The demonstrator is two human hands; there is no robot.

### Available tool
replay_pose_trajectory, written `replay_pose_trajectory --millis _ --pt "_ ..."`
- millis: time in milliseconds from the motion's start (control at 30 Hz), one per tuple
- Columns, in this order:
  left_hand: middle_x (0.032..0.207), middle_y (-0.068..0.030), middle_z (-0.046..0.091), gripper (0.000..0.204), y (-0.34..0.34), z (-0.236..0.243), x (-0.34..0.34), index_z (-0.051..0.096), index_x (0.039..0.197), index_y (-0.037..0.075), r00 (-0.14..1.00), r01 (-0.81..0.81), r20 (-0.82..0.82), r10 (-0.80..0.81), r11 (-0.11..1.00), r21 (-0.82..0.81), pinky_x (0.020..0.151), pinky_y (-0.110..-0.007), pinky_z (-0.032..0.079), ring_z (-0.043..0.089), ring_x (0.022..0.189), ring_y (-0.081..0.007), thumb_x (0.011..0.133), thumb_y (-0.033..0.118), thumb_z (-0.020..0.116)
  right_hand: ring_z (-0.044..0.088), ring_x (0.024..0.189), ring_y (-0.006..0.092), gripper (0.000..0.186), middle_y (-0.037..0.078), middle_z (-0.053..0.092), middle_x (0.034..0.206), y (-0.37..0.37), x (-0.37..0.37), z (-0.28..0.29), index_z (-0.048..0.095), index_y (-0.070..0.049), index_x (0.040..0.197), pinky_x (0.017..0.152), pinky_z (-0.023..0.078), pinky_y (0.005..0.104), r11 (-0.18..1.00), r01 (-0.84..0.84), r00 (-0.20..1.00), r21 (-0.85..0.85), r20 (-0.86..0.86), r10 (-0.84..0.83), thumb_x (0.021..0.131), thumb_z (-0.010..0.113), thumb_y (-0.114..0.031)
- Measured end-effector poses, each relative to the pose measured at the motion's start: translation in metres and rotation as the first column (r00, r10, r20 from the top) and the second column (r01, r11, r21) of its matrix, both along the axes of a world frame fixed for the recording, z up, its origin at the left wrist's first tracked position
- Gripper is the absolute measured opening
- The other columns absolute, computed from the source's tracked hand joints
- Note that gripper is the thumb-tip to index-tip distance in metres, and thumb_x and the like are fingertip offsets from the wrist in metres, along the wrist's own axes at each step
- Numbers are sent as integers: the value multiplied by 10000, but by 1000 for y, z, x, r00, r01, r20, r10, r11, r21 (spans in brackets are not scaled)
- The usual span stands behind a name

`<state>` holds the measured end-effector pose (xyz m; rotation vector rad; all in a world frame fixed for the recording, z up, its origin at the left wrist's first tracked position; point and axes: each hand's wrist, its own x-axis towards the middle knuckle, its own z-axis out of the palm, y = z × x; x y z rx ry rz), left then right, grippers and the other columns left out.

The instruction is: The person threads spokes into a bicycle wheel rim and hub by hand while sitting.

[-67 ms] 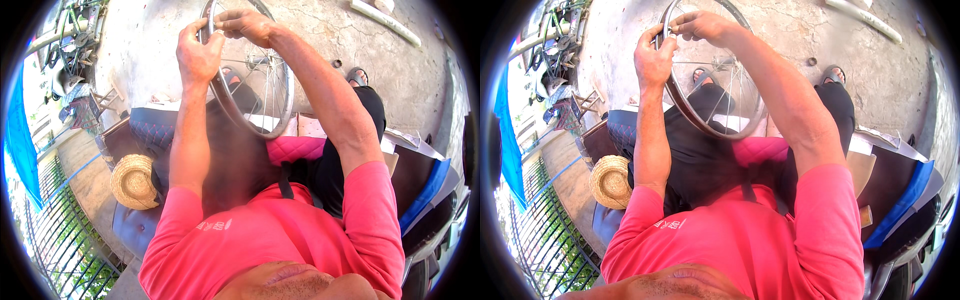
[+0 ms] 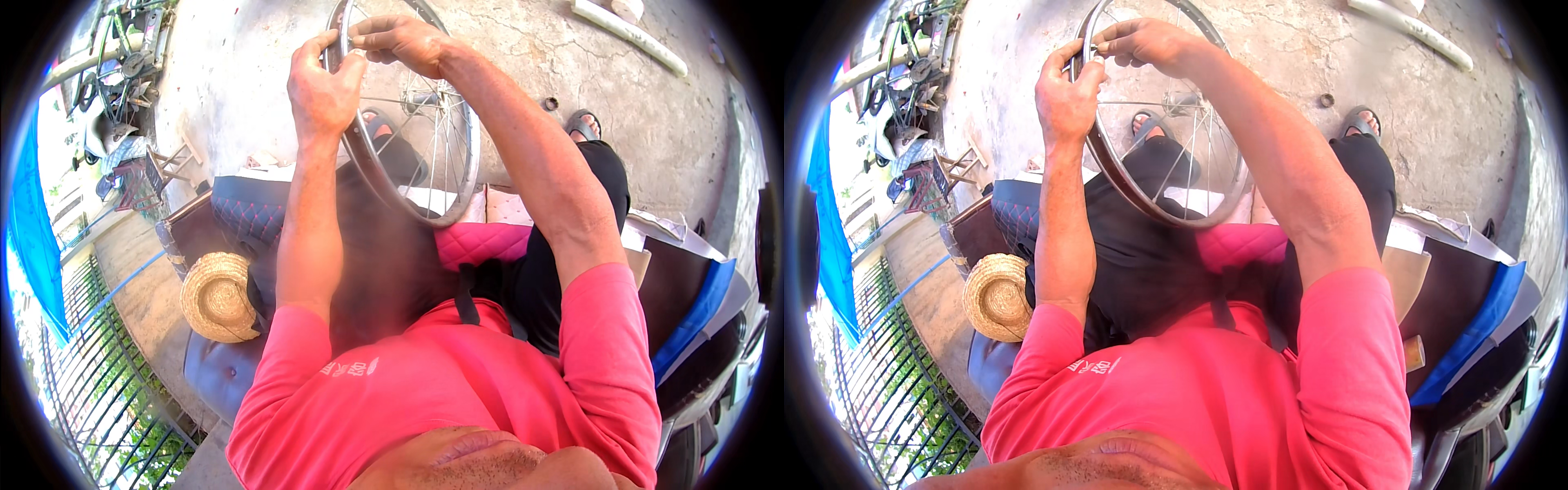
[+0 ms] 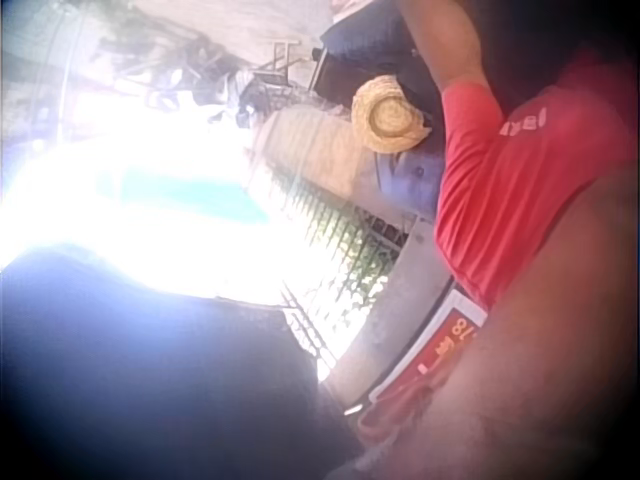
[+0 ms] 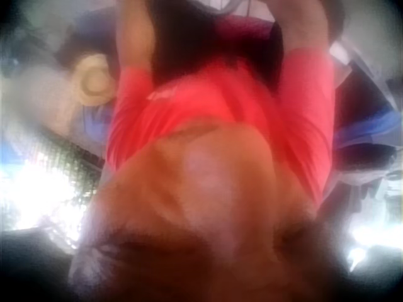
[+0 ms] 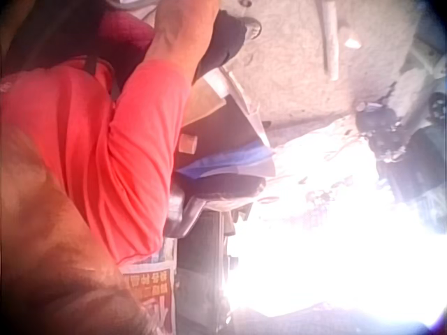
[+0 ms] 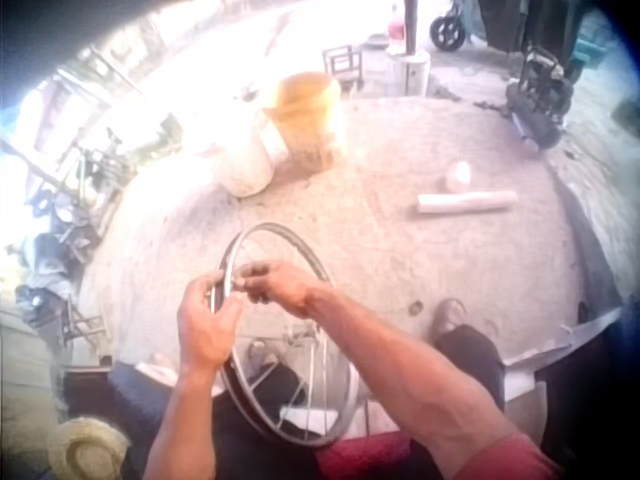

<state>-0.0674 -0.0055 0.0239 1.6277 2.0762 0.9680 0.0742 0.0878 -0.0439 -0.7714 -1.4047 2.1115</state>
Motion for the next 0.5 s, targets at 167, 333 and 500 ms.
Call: replay_pose_trajectory --millis 167,333,500 --pt "870 -131 728 449 0 0 -1 615 1270 -78 1000 0 14 1 1000 -6 665 -264 509 689 758 -138 877 122 701 613 1124 213 551 128 673 1217 2 0 -1 596 -18 1411 1050 463 357 999 -24 999 -28 24 24 978 688 -346" --pt "872 -128 722 458 0 -1 -2 608 1279 -83 999 -4 33 4 1000 -12 665 -262 512 693 764 -141 878 120 700 610 1067 186 514 109 677 1173 2 -4 0 610 -9 1386 1010 473 343 1000 -12 1000 -29 26 13 980 688 -316" --pt "894 -127 723 447 -1 -3 -6 612 1279 -80 999 2 47 -1 1000 -5 670 -263 524 705 778 -148 884 113 687 581 963 135 422 61 670 1083 -3 -12 2 647 -19 1327 928 475 314 999 28 999 -36 22 -27 992 672 -273"
